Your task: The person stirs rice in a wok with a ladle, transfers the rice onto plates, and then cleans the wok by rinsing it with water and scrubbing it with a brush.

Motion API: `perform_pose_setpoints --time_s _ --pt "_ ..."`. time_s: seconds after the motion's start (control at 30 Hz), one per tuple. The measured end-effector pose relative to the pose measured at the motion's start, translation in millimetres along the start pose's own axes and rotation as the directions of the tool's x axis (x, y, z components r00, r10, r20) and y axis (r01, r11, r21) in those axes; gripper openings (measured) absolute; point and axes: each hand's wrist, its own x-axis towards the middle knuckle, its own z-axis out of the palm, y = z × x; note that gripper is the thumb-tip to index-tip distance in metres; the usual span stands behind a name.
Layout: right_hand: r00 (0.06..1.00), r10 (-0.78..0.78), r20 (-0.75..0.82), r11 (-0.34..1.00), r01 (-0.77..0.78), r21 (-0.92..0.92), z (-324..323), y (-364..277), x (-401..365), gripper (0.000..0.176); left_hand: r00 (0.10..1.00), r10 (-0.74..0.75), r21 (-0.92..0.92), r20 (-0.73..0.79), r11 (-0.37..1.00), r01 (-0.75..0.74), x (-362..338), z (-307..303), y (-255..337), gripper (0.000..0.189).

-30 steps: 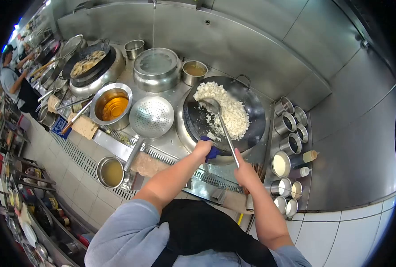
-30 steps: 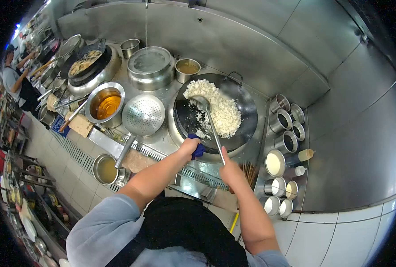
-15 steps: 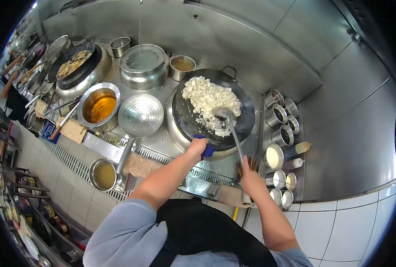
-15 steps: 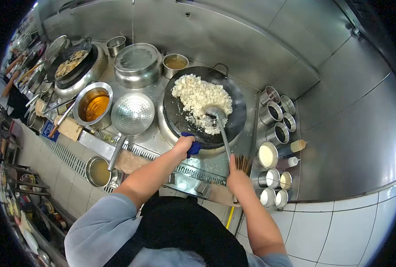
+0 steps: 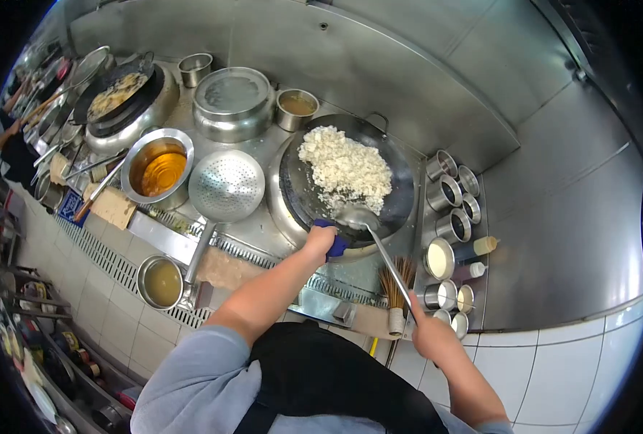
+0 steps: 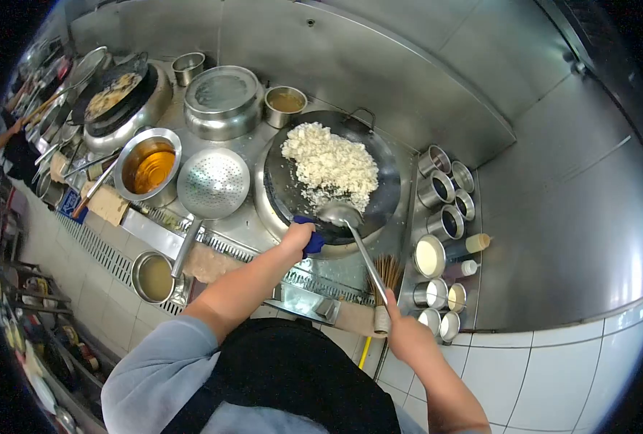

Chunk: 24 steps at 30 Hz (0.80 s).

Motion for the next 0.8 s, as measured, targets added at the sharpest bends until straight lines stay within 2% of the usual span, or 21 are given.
perform_pose_setpoints --time_s 0.03,0.07,0.1,0.13,0.2,0.3,0.37,0.47,0.57,0.63,0.67,0.73,0.8 --pt "1.0 -0.006 0.009 1.0 0.006 -0.005 1 3 4 0.075 0.999 -0.037 0.024 -0.036 0.999 0.038 -2 1 3 0.013" --pt "0.998 0.011 -0.056 0.999 -0.013 -0.041 8 6 11 0.076 0.995 -0.082 0.058 -0.062 0.995 0.085 -9 1 2 0.014" --pt "0.99 0.03 -0.137 0.996 -0.04 -0.075 12 9 22 0.077 0.997 -0.074 0.013 -0.035 0.997 0.075 -14 3 7 0.012" --pt "0.989 0.039 -0.145 0.996 -0.05 -0.07 16 13 48 0.077 0.997 -0.071 0.016 -0.023 0.997 0.071 -13 4 9 0.012" --pt "0.943 0.061 -0.327 0.997 -0.07 -0.016 15 14 95 0.077 0.994 -0.097 -0.025 0.048 0.995 0.099 -13 0 8 0.018" --pt "0.966 0.07 -0.249 0.997 -0.076 -0.015 6 9 82 0.079 0.993 -0.112 0.022 0.045 0.994 0.111 -11 -1 6 0.019" --pt "0.991 0.071 -0.117 0.989 -0.085 -0.124 5 15 29 0.08 0.996 -0.087 0.022 0.035 0.996 0.087 -6 -3 7 0.019" --pt "0.99 0.014 -0.138 0.982 -0.039 -0.186 10 32 -8 0.081 0.99 -0.121 0.018 -0.071 0.992 0.122 -7 -9 2 0.017" --pt "0.983 0.066 -0.172 0.993 -0.082 -0.087 3 24 50 0.078 0.991 -0.135 -0.006 -0.011 0.991 0.134 -17 -2 18 0.013" --pt "0.958 0.075 -0.279 0.997 -0.074 0.014 14 20 100 0.076 0.988 -0.155 -0.012 0.009 0.988 0.156 -18 -2 19 0.013" --pt "0.957 0.081 -0.277 0.997 -0.077 0.024 20 13 97 0.076 0.985 -0.172 -0.013 0.021 0.985 0.172 -18 -3 19 0.013" --pt "0.979 0.042 -0.2 0.984 -0.006 0.179 29 -4 81 0.073 0.987 -0.158 0.002 0.016 0.988 0.158 -19 -2 17 0.013" --pt "0.985 0.031 -0.172 0.978 0.006 0.209 35 4 45 0.071 0.989 -0.15 -0.024 0.001 0.988 0.15 -21 -3 19 0.014"
